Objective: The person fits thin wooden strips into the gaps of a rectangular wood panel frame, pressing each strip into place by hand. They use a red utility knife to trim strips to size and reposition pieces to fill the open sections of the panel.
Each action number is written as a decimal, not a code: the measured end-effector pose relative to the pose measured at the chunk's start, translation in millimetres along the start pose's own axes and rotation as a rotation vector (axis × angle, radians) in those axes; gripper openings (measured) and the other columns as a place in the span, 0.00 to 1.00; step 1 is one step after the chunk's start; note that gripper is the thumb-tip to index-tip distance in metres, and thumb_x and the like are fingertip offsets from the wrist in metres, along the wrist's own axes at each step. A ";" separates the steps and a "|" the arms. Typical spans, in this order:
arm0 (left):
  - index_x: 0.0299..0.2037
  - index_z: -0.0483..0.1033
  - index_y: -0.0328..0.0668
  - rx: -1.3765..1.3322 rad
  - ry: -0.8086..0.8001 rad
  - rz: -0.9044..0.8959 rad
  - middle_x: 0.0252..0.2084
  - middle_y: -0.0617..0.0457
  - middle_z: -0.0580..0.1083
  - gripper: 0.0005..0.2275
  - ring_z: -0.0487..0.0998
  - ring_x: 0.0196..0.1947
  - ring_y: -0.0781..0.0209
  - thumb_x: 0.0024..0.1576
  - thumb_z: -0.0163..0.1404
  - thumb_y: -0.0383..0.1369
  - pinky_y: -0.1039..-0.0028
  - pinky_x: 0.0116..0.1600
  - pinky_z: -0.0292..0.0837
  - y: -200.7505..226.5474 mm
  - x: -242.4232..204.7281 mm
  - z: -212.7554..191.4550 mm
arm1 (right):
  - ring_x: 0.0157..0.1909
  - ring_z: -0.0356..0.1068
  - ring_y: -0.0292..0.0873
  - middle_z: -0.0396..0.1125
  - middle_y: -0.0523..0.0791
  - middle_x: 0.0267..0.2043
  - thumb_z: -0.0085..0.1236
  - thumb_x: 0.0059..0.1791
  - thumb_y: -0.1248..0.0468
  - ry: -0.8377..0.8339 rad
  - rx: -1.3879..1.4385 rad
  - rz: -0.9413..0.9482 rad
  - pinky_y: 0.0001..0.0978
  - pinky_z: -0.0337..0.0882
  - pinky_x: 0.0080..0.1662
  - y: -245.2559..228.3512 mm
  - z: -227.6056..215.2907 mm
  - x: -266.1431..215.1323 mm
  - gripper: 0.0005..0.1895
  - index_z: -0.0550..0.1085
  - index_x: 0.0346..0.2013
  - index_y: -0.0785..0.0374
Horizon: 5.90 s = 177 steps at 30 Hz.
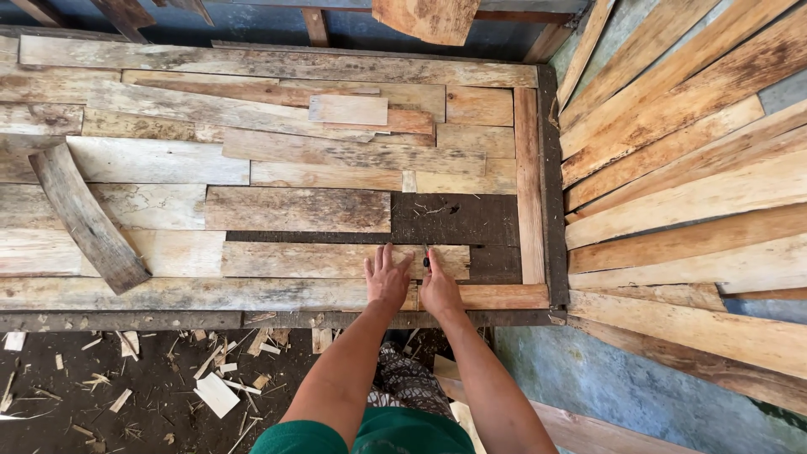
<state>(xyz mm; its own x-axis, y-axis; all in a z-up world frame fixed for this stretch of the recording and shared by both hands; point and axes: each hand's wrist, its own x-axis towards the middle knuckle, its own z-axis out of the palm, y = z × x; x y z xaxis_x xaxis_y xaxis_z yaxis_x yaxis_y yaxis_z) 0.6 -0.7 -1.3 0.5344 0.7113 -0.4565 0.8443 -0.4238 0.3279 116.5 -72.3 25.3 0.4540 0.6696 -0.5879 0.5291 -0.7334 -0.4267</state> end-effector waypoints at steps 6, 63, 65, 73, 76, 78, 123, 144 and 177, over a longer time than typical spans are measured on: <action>0.72 0.57 0.71 0.016 -0.022 -0.006 0.78 0.44 0.43 0.26 0.39 0.79 0.46 0.64 0.49 0.38 0.44 0.77 0.36 0.0 2.2 1.9 | 0.40 0.78 0.51 0.74 0.52 0.46 0.39 0.57 0.62 -0.069 0.023 0.087 0.44 0.79 0.47 -26.8 -22.7 -19.2 0.37 0.40 0.80 0.47; 0.74 0.53 0.70 0.062 -0.064 -0.004 0.79 0.45 0.41 0.26 0.39 0.79 0.45 0.66 0.45 0.39 0.43 0.77 0.38 5.6 -6.0 -16.5 | 0.45 0.72 0.65 0.72 0.59 0.39 0.57 0.51 0.60 0.586 0.247 0.006 0.57 0.70 0.46 109.5 5.2 76.1 0.12 0.74 0.44 0.65; 0.74 0.53 0.70 0.060 -0.077 -0.004 0.79 0.44 0.41 0.25 0.39 0.79 0.45 0.66 0.45 0.40 0.43 0.77 0.38 4.4 -4.9 -12.3 | 0.46 0.72 0.65 0.73 0.59 0.40 0.58 0.51 0.60 0.567 0.236 0.024 0.57 0.70 0.47 110.9 5.0 77.9 0.12 0.74 0.43 0.65; 0.75 0.51 0.71 0.068 -0.095 0.003 0.79 0.42 0.38 0.24 0.37 0.79 0.43 0.68 0.42 0.40 0.43 0.77 0.35 0.3 4.4 -3.5 | 0.44 0.72 0.66 0.72 0.59 0.40 0.57 0.53 0.63 0.694 0.200 -0.179 0.56 0.70 0.46 62.9 -15.3 43.9 0.10 0.72 0.43 0.68; 0.75 0.50 0.71 0.077 -0.124 0.015 0.80 0.41 0.37 0.26 0.37 0.79 0.42 0.67 0.42 0.39 0.41 0.76 0.35 -0.3 5.4 -1.6 | 0.44 0.73 0.65 0.72 0.58 0.39 0.55 0.53 0.63 0.661 0.304 -0.255 0.54 0.71 0.45 48.4 -27.7 26.4 0.11 0.72 0.45 0.68; 0.74 0.52 0.71 0.058 -0.085 0.007 0.79 0.42 0.39 0.25 0.37 0.79 0.43 0.67 0.45 0.40 0.42 0.77 0.35 -0.3 4.4 0.5 | 0.41 0.74 0.61 0.73 0.56 0.38 0.53 0.54 0.63 0.591 0.283 -0.179 0.52 0.71 0.43 46.8 -34.4 20.8 0.10 0.71 0.45 0.67; 0.73 0.57 0.67 -0.057 0.237 -0.257 0.77 0.46 0.50 0.32 0.49 0.76 0.46 0.57 0.55 0.49 0.46 0.71 0.51 -97.1 -29.6 7.7 | 0.52 0.74 0.58 0.74 0.54 0.49 0.53 0.54 0.58 0.218 0.353 -0.265 0.47 0.72 0.51 54.1 35.3 22.3 0.16 0.72 0.55 0.59; 0.70 0.63 0.51 -0.252 0.451 -0.210 0.70 0.45 0.62 0.28 0.60 0.69 0.45 0.57 0.54 0.41 0.49 0.65 0.61 -186.7 -17.7 -37.6 | 0.47 0.75 0.60 0.75 0.55 0.42 0.52 0.55 0.59 0.402 0.309 -0.318 0.48 0.73 0.47 6.5 29.1 52.0 0.13 0.73 0.50 0.64; 0.76 0.50 0.50 -0.179 0.244 0.099 0.79 0.38 0.39 0.32 0.37 0.78 0.35 0.61 0.48 0.40 0.48 0.75 0.42 -315.1 10.1 -96.7 | 0.56 0.70 0.60 0.69 0.57 0.55 0.53 0.53 0.61 0.499 0.164 -0.124 0.48 0.70 0.56 -75.9 98.0 117.4 0.24 0.69 0.64 0.61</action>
<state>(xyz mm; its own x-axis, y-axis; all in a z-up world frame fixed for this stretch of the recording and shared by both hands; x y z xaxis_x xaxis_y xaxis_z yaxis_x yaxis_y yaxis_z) -263.9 194.2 -29.2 0.5703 0.7941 -0.2101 0.7563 -0.4078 0.5115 59.3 50.5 -78.6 0.7018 0.6973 -0.1457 0.4998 -0.6276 -0.5969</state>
